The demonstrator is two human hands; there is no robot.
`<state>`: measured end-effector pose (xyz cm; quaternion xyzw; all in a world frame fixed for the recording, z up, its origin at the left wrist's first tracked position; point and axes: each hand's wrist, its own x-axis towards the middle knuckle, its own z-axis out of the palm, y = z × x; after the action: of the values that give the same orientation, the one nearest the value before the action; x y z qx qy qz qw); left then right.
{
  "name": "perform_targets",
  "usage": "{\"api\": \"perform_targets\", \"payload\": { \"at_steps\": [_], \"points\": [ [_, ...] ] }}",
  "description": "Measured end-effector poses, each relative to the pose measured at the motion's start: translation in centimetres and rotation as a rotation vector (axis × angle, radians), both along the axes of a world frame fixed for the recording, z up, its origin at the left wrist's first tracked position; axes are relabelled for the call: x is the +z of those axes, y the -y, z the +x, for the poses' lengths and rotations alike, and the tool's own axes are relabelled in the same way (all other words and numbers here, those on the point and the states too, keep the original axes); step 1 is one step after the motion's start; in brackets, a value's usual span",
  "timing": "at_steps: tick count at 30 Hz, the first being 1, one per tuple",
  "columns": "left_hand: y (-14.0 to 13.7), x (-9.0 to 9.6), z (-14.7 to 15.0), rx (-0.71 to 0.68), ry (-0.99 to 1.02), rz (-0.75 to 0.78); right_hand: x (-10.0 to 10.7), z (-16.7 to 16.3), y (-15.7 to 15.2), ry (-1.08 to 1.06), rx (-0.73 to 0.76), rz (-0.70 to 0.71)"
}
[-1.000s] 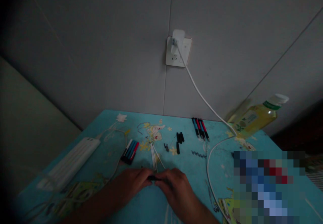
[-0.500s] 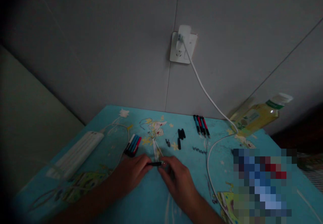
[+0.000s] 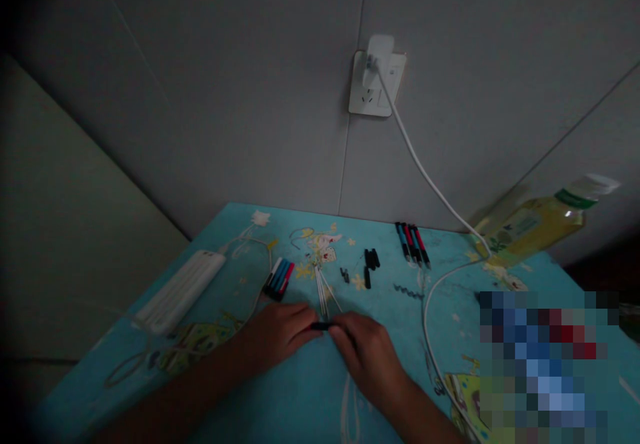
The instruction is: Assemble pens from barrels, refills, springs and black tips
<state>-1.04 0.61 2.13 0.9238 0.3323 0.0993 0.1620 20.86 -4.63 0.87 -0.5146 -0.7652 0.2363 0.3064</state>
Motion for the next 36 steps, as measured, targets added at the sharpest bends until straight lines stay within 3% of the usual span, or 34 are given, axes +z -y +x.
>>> {"api": "perform_targets", "payload": {
  "at_steps": [4, 9, 14, 17, 21, 24, 31, 36],
  "points": [
    [0.0, -0.1, 0.0, -0.009, 0.015, 0.003, 0.0, 0.1, -0.2, -0.055, 0.037, 0.028],
    [0.3, -0.3, 0.1, 0.003, 0.023, 0.006, -0.7, 0.4, -0.3, 0.035, 0.008, 0.062],
    [0.2, -0.3, -0.2, -0.02, -0.02, 0.088, 0.0, 0.3, -0.3, 0.057, 0.016, 0.086],
    [-0.1, -0.5, -0.5, 0.012, -0.01, 0.118, 0.7, 1.6, -1.1, 0.101, -0.115, 0.2],
    [-0.4, -0.9, -0.6, 0.046, 0.051, 0.087, 0.7, 5.6, -2.7, 0.346, -0.421, 0.353],
    [-0.4, -1.0, -0.5, 0.05, 0.052, 0.06, 0.2, 8.1, -3.5, 0.555, -0.549, 0.333],
    [-0.4, -0.8, -0.3, 0.044, -0.008, 0.09, -0.8, 9.1, -3.4, 0.717, -0.589, 0.24],
    [-0.5, -0.8, -0.4, 0.066, -0.007, 0.05, -0.1, 9.1, -3.7, 0.528, -0.547, 0.247]
  ]
}}
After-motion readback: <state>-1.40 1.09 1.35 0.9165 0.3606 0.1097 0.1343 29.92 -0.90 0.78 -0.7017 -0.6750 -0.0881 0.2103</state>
